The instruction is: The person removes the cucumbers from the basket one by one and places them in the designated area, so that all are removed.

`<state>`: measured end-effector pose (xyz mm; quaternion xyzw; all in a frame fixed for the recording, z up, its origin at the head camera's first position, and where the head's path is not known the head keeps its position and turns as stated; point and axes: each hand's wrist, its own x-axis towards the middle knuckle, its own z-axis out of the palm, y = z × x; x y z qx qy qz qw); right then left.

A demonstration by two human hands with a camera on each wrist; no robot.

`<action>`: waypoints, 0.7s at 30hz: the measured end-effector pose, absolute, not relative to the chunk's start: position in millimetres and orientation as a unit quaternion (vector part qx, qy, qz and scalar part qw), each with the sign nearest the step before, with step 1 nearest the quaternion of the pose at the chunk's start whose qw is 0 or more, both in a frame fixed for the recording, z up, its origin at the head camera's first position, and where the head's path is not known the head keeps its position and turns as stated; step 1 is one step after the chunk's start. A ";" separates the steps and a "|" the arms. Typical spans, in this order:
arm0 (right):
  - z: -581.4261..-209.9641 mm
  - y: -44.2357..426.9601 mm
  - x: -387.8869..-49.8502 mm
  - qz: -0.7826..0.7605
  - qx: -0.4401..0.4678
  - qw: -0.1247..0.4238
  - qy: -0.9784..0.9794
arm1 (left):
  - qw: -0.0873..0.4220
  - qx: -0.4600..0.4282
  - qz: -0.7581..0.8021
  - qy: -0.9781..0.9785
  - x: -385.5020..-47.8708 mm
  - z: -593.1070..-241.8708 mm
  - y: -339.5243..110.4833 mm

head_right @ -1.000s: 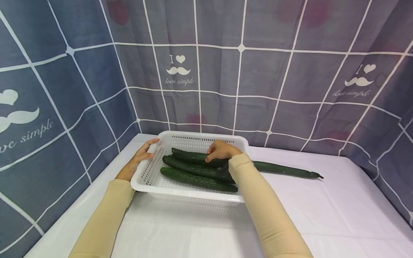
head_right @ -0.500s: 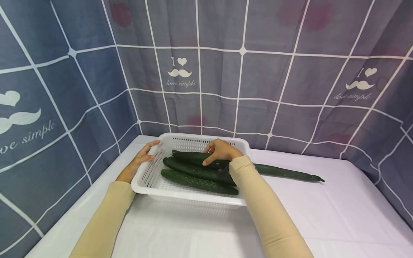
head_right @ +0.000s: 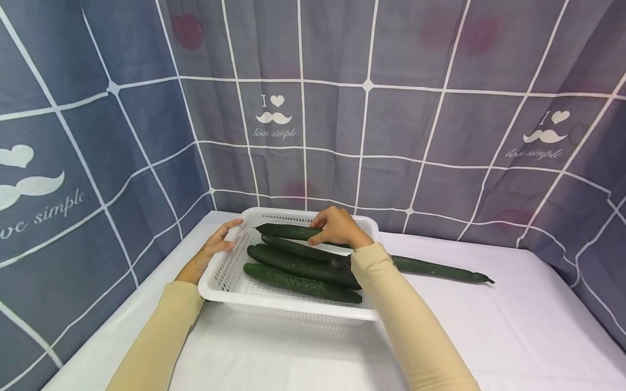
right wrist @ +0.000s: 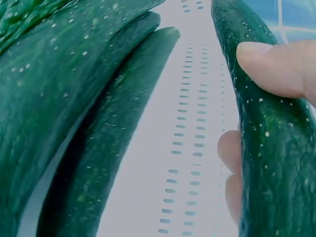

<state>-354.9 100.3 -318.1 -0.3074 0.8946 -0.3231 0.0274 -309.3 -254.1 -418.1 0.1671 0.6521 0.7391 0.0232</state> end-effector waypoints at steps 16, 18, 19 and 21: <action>-293.8 130.9 -329.6 -0.348 -0.311 0.008 0.884 | 0.016 0.176 0.737 0.653 -307.4 -419.0 -253.7; -292.3 135.9 -326.3 -0.356 -0.310 0.005 0.882 | 0.016 0.177 0.735 0.654 -307.6 -419.3 -253.8; -291.2 138.3 -324.5 -0.361 -0.310 0.004 0.880 | 0.015 0.178 0.734 0.655 -307.8 -419.3 -254.0; -289.5 143.1 -321.4 -0.371 -0.307 0.001 0.876 | 0.014 0.178 0.734 0.656 -307.7 -418.8 -254.4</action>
